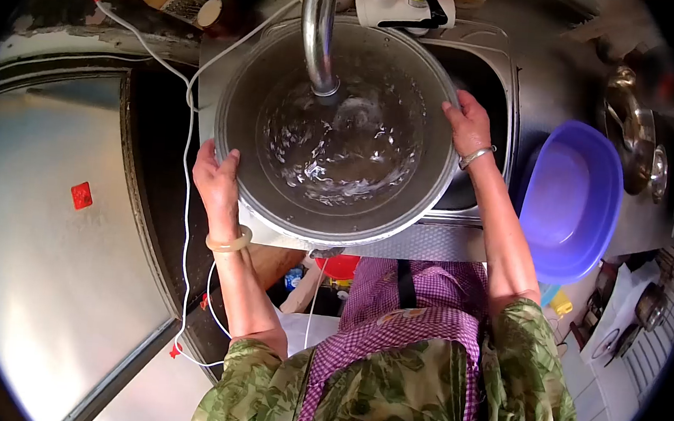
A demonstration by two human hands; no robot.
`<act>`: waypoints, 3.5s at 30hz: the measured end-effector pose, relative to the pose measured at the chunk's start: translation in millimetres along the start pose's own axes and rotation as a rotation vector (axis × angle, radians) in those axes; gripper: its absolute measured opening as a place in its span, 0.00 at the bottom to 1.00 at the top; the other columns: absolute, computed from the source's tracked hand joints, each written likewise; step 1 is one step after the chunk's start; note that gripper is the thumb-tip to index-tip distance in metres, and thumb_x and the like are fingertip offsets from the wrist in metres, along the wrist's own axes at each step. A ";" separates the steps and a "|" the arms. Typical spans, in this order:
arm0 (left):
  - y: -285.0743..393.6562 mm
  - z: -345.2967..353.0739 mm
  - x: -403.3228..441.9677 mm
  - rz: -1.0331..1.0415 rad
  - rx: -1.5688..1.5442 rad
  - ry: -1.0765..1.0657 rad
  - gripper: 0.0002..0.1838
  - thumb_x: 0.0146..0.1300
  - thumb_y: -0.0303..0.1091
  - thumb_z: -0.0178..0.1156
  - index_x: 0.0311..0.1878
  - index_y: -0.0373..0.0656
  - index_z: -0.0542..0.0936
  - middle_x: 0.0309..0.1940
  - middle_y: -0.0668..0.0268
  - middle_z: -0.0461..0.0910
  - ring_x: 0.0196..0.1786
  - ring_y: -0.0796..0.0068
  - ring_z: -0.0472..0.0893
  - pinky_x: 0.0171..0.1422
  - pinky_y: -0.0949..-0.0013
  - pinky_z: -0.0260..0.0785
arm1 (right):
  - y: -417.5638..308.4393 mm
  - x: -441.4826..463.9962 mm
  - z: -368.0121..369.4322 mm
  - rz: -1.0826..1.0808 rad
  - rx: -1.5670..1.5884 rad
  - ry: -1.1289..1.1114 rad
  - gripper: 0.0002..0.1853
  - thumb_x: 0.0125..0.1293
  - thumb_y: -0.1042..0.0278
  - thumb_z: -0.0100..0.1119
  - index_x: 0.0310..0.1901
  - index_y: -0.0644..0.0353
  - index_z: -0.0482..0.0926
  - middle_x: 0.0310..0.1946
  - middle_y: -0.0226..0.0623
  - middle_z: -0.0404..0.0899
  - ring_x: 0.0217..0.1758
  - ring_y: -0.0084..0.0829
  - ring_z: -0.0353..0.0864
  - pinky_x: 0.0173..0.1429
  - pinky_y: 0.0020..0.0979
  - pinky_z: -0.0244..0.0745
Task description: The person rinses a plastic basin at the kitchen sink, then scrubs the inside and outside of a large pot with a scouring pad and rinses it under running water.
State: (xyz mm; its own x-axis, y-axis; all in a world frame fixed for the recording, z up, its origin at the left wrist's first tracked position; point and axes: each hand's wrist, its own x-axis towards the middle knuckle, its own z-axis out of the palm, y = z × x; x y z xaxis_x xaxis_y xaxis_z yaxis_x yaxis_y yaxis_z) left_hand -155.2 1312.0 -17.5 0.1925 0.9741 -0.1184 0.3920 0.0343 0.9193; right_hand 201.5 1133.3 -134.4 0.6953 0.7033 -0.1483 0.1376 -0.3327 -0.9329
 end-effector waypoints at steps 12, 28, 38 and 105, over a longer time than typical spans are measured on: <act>21.9 -27.2 -5.4 -0.063 -0.086 -0.110 0.18 0.60 0.18 0.54 0.54 0.25 0.72 0.46 0.57 0.81 0.47 0.73 0.80 0.55 0.72 0.69 | -20.9 -14.5 -2.3 0.073 -0.025 -0.035 0.16 0.61 0.66 0.62 0.46 0.69 0.78 0.33 0.42 0.81 0.36 0.28 0.78 0.44 0.30 0.73; 161.0 -76.8 -31.0 0.007 0.237 -0.142 0.18 0.56 0.20 0.55 0.52 0.28 0.75 0.42 0.62 0.81 0.43 0.76 0.78 0.52 0.74 0.69 | -38.5 -100.7 28.9 0.083 0.140 -0.135 0.32 0.66 0.68 0.54 0.70 0.64 0.60 0.62 0.56 0.72 0.67 0.46 0.71 0.68 0.34 0.65; 195.2 -70.7 -4.3 -0.044 0.625 -0.204 0.21 0.52 0.20 0.54 0.52 0.25 0.75 0.41 0.58 0.82 0.43 0.70 0.80 0.52 0.71 0.70 | -24.9 -146.7 58.7 0.372 0.283 -0.400 0.32 0.67 0.70 0.54 0.71 0.63 0.58 0.62 0.57 0.71 0.67 0.47 0.71 0.68 0.34 0.63; 154.1 -98.8 -153.6 0.096 -0.005 -0.347 0.18 0.70 0.39 0.59 0.27 0.35 0.80 0.25 0.75 0.79 0.28 0.89 0.70 0.33 0.79 0.63 | -215.0 25.7 24.1 0.121 0.353 -0.790 0.24 0.69 0.45 0.51 0.57 0.53 0.74 0.49 0.33 0.84 0.55 0.25 0.76 0.59 0.37 0.68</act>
State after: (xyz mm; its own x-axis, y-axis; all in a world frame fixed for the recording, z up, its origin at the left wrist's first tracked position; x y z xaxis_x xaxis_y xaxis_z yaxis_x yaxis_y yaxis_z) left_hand -213.2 1189.7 179.5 0.5226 0.8392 -0.1508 0.3528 -0.0518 0.9343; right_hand 172.7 1238.1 54.5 -0.0198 0.9489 -0.3150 -0.2234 -0.3113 -0.9237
